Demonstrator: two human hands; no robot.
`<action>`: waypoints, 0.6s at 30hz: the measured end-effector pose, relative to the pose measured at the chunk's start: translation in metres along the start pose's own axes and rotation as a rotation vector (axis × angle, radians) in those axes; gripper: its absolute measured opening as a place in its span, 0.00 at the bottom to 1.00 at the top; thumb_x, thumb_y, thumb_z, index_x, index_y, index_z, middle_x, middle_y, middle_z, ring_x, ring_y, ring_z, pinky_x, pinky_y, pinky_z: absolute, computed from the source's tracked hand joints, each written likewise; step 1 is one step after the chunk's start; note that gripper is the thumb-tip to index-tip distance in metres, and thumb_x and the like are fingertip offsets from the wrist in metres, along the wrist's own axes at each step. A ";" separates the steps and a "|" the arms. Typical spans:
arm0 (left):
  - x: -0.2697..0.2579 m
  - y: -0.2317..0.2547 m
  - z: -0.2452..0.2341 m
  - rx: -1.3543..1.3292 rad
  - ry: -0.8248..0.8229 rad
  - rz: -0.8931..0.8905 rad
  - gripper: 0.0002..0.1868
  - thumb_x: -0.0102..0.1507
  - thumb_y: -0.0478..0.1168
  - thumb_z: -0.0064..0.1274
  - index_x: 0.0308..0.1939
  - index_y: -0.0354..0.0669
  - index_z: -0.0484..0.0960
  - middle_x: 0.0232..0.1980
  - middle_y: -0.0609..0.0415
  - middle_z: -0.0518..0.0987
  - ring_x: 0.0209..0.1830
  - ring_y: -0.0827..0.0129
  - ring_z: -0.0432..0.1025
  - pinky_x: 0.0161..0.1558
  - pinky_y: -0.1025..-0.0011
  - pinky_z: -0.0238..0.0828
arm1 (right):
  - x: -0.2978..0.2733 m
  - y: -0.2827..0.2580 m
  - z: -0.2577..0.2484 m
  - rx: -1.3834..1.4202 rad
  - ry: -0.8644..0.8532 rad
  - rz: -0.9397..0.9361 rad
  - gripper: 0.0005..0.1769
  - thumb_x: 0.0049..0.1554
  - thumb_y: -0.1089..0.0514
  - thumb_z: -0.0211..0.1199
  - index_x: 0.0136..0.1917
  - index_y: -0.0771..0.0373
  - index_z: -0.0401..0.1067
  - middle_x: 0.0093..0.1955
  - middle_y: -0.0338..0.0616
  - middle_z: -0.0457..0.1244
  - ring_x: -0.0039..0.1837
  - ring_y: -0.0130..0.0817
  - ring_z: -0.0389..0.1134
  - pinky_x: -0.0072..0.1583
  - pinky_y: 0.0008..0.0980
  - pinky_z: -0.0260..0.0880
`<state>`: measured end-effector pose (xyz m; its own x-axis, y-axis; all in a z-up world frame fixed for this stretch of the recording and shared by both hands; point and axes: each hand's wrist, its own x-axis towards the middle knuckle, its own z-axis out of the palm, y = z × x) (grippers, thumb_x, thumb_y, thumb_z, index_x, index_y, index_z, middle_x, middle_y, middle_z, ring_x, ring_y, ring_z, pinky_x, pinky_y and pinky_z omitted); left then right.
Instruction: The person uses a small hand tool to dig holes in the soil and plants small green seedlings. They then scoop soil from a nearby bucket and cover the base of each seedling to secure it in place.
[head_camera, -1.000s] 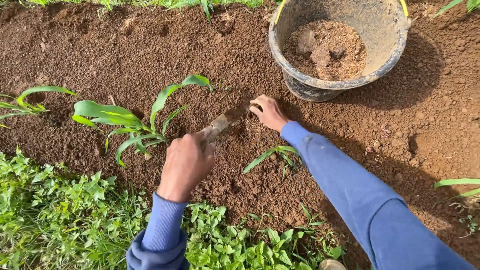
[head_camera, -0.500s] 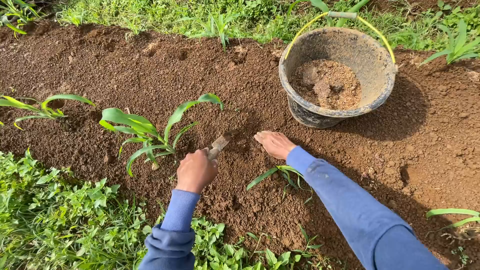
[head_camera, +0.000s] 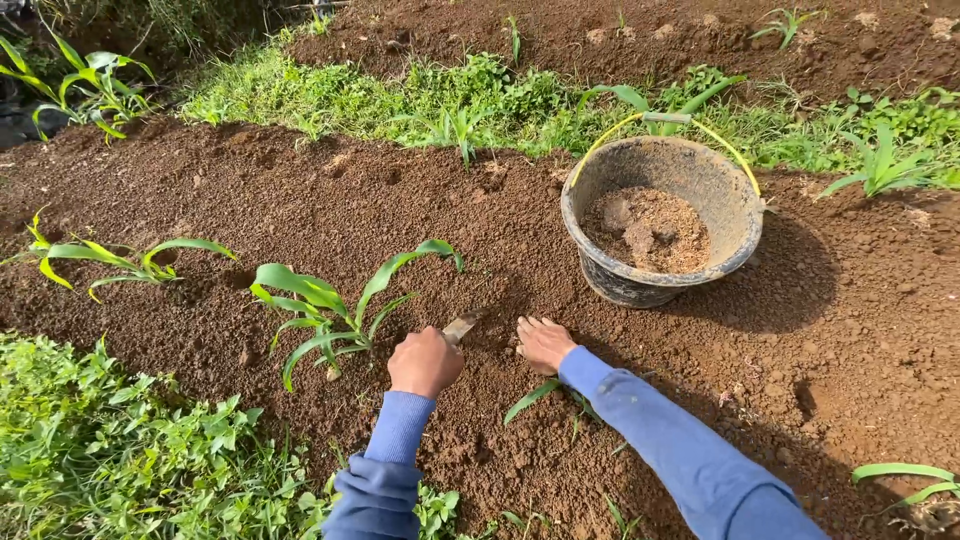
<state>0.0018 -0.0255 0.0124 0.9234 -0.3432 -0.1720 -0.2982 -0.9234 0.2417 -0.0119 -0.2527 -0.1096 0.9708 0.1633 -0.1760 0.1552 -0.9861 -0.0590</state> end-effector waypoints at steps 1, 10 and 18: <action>0.004 -0.003 0.006 0.014 -0.008 -0.018 0.21 0.71 0.45 0.40 0.46 0.33 0.86 0.35 0.37 0.84 0.38 0.50 0.83 0.47 0.53 0.81 | -0.007 -0.005 -0.011 0.049 -0.041 0.033 0.30 0.65 0.53 0.42 0.77 0.68 0.55 0.78 0.63 0.52 0.77 0.50 0.57 0.74 0.52 0.61; -0.015 -0.054 0.059 -0.239 -0.100 -0.040 0.23 0.72 0.48 0.37 0.52 0.33 0.81 0.31 0.43 0.82 0.31 0.58 0.80 0.36 0.61 0.79 | -0.047 0.006 -0.036 0.620 0.135 0.228 0.23 0.69 0.54 0.38 0.69 0.69 0.64 0.65 0.64 0.63 0.68 0.53 0.66 0.68 0.51 0.67; -0.143 -0.084 0.048 -1.094 -0.215 -0.359 0.27 0.69 0.57 0.42 0.64 0.46 0.81 0.35 0.59 0.75 0.21 0.81 0.57 0.19 0.83 0.53 | -0.065 0.035 -0.003 0.811 0.248 0.336 0.11 0.66 0.61 0.53 0.61 0.62 0.68 0.41 0.41 0.65 0.30 0.24 0.57 0.30 0.23 0.58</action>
<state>-0.1163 0.0930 -0.0288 0.8209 -0.2115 -0.5304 0.4355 -0.3689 0.8211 -0.0688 -0.2975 -0.0969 0.9677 -0.2324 -0.0980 -0.2283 -0.6419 -0.7320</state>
